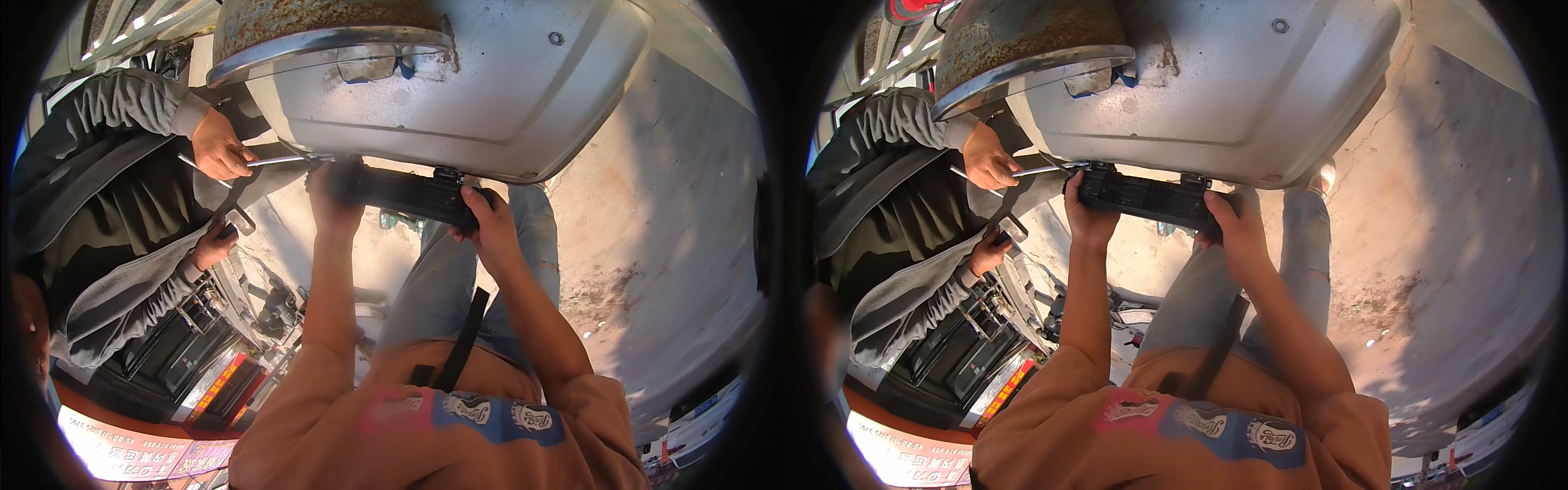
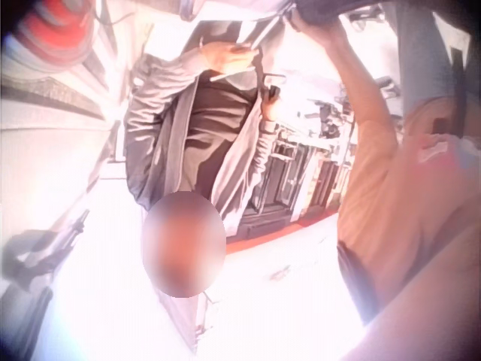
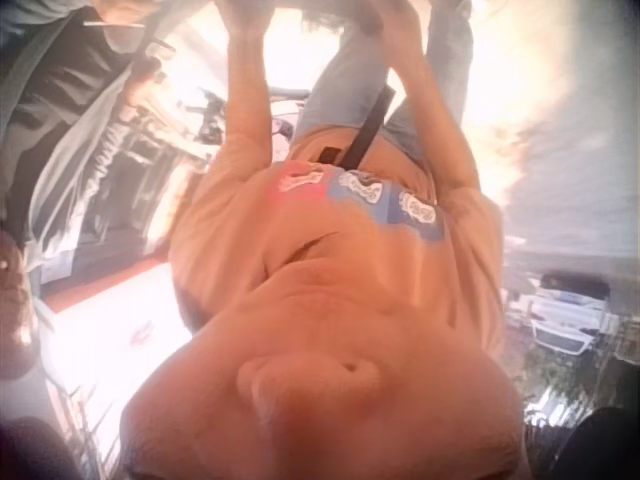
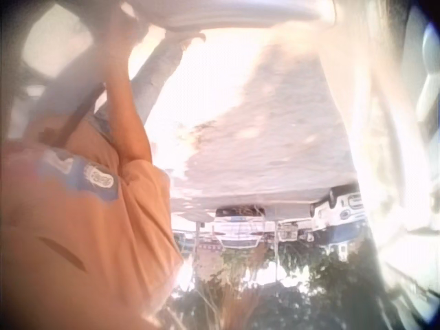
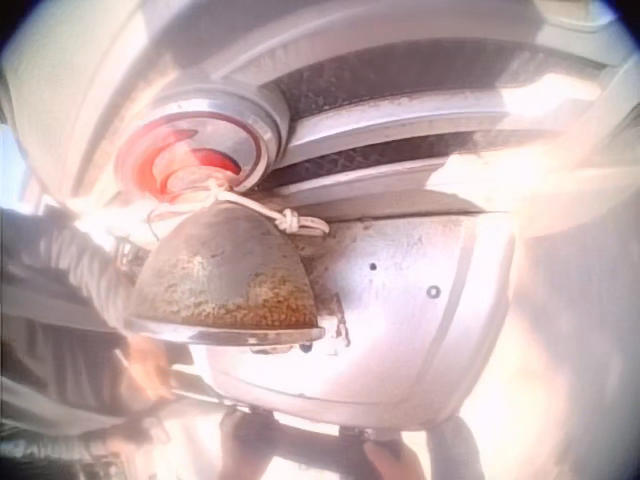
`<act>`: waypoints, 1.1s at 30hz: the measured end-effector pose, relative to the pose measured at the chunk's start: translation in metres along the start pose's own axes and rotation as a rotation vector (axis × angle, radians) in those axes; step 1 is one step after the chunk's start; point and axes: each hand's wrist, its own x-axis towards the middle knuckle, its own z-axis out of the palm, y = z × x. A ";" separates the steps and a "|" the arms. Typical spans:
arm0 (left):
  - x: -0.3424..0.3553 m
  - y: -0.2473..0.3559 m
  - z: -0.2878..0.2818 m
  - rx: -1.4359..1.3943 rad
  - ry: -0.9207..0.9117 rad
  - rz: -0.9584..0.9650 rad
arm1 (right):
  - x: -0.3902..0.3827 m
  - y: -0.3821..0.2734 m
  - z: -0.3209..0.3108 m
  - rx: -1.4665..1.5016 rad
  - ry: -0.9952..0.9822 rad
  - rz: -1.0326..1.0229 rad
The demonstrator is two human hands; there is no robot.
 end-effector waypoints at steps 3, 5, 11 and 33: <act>-0.004 0.000 -0.002 -0.235 0.010 -0.053 | -0.007 0.005 0.003 0.029 0.020 -0.053; -0.006 -0.002 0.001 -0.271 -0.009 -0.050 | -0.004 0.013 0.000 0.039 0.028 -0.099; -0.015 0.005 0.014 -0.319 0.017 -0.108 | -0.004 0.018 0.005 0.091 0.075 -0.169; -0.035 0.012 0.025 -0.134 -0.062 -0.127 | -0.024 0.009 0.005 0.098 0.154 -0.212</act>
